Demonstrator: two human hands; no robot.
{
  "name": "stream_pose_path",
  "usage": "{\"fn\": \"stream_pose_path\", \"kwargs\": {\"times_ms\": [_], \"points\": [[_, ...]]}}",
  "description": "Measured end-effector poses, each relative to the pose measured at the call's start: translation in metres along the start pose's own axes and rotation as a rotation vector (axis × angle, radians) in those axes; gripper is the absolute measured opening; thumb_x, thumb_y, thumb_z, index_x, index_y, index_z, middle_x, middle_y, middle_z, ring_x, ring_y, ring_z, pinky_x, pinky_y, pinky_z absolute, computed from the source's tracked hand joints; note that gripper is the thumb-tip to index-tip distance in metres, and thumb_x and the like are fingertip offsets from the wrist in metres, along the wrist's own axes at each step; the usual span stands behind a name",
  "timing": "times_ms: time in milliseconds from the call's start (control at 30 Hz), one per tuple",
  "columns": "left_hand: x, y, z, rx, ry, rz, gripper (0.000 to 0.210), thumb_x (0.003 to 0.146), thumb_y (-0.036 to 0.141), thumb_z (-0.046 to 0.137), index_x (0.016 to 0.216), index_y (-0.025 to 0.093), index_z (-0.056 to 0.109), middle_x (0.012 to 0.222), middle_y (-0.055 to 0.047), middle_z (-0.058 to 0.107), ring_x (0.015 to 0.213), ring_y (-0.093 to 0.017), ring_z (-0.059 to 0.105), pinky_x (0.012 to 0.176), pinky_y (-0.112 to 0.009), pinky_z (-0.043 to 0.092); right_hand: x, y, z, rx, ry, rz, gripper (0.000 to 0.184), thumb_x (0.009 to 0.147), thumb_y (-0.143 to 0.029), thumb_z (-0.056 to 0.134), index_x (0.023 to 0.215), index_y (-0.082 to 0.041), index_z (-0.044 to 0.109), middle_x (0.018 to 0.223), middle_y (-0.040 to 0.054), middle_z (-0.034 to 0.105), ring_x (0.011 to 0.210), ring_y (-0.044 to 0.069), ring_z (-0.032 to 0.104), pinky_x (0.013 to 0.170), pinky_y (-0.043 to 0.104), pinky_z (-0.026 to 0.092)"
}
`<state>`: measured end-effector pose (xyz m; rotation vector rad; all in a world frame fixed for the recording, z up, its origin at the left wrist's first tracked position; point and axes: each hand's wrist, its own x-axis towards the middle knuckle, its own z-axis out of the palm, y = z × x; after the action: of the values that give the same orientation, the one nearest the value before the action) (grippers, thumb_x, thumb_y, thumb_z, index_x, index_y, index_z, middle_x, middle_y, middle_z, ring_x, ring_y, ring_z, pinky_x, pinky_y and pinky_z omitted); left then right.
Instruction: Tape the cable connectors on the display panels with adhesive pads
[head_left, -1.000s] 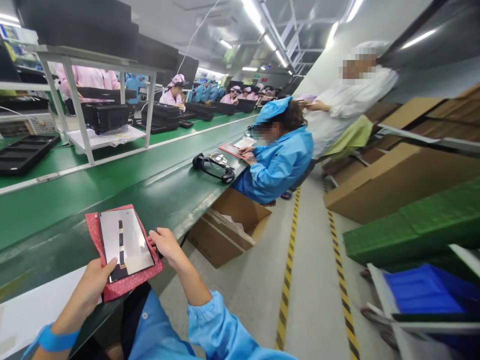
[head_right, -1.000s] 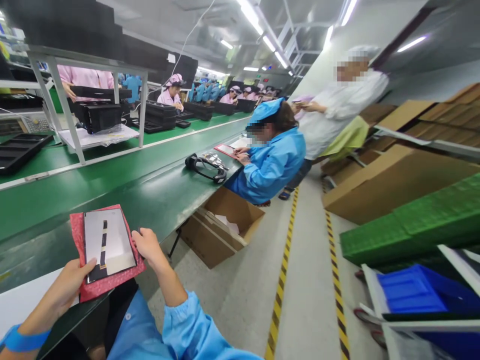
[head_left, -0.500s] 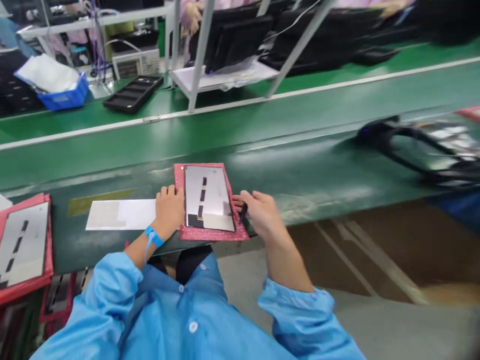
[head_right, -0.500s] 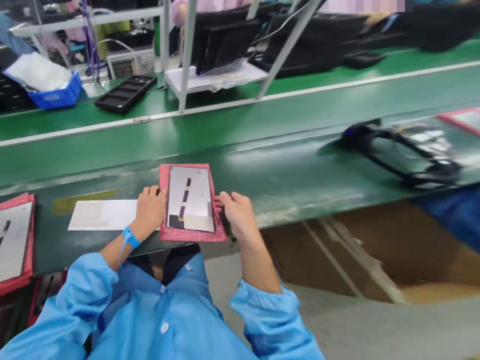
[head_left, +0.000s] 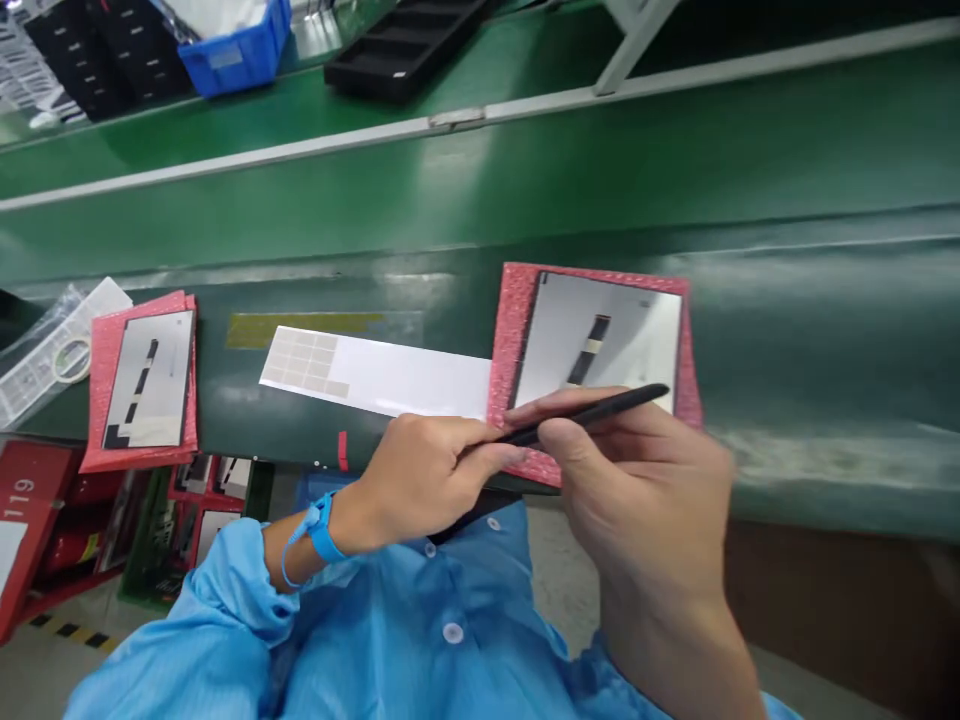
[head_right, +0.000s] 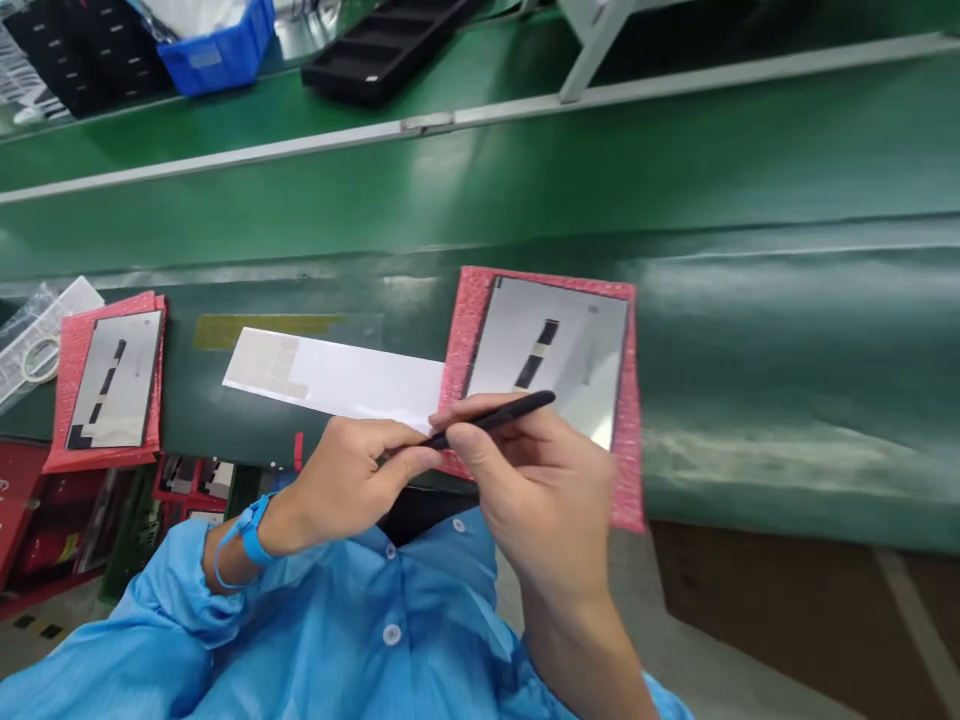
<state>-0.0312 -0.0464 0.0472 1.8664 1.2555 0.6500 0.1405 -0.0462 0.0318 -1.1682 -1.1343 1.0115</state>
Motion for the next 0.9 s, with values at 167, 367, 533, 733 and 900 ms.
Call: {"fn": "stream_pose_path", "kwargs": {"times_ms": [167, 367, 533, 733, 900], "points": [[-0.017, -0.053, -0.034, 0.624, 0.089, -0.035, 0.042, 0.110, 0.043, 0.063, 0.136, 0.011, 0.071, 0.142, -0.016, 0.074, 0.135, -0.027, 0.067, 0.113, -0.039, 0.052, 0.024, 0.020, 0.027, 0.013, 0.021, 0.073, 0.031, 0.086, -0.050, 0.091, 0.091, -0.022, 0.080, 0.084, 0.0039, 0.080, 0.073, 0.018, 0.077, 0.070, 0.027, 0.067], [-0.054, -0.070, -0.006, 0.850, 0.171, -0.123, 0.056, 0.108, 0.043, 0.063, 0.145, 0.002, 0.062, 0.155, -0.025, 0.062, 0.145, -0.038, 0.057, 0.112, -0.049, 0.052, 0.045, 0.039, 0.086, 0.169, 0.026, 0.120, 0.041, 0.082, -0.055, 0.093, 0.090, -0.019, 0.075, 0.081, 0.0029, 0.076, 0.071, 0.017, 0.076, 0.065, 0.028, 0.068], [-0.031, -0.073, -0.037, 0.762, 0.242, -0.091, 0.035, 0.115, 0.031, 0.044, 0.126, 0.014, 0.073, 0.136, -0.016, 0.073, 0.122, -0.029, 0.066, 0.104, -0.043, 0.054, 0.079, 0.047, 0.113, 0.117, 0.004, 0.102, 0.025, 0.093, -0.041, 0.084, 0.092, -0.020, 0.072, 0.085, 0.0030, 0.078, 0.073, 0.016, 0.076, 0.066, 0.026, 0.066], [0.029, -0.112, -0.087, 0.680, 0.190, -0.152, 0.040, 0.108, 0.029, 0.061, 0.144, 0.012, 0.065, 0.151, -0.016, 0.062, 0.136, -0.034, 0.054, 0.110, -0.046, 0.048, 0.126, 0.074, 0.132, 0.048, -0.010, 0.090, 0.013, 0.098, -0.026, 0.072, 0.089, -0.020, 0.066, 0.082, 0.0023, 0.075, 0.069, 0.015, 0.075, 0.063, 0.026, 0.064], [0.034, -0.123, -0.085, 0.683, 0.172, -0.151, 0.046, 0.108, 0.031, 0.061, 0.150, 0.012, 0.060, 0.155, -0.019, 0.058, 0.139, -0.035, 0.049, 0.107, -0.048, 0.047, 0.123, 0.088, 0.132, 0.011, -0.043, 0.115, 0.020, 0.095, -0.035, 0.080, 0.094, -0.021, 0.066, 0.084, 0.0011, 0.075, 0.081, 0.018, 0.079, 0.063, 0.023, 0.064]]}}
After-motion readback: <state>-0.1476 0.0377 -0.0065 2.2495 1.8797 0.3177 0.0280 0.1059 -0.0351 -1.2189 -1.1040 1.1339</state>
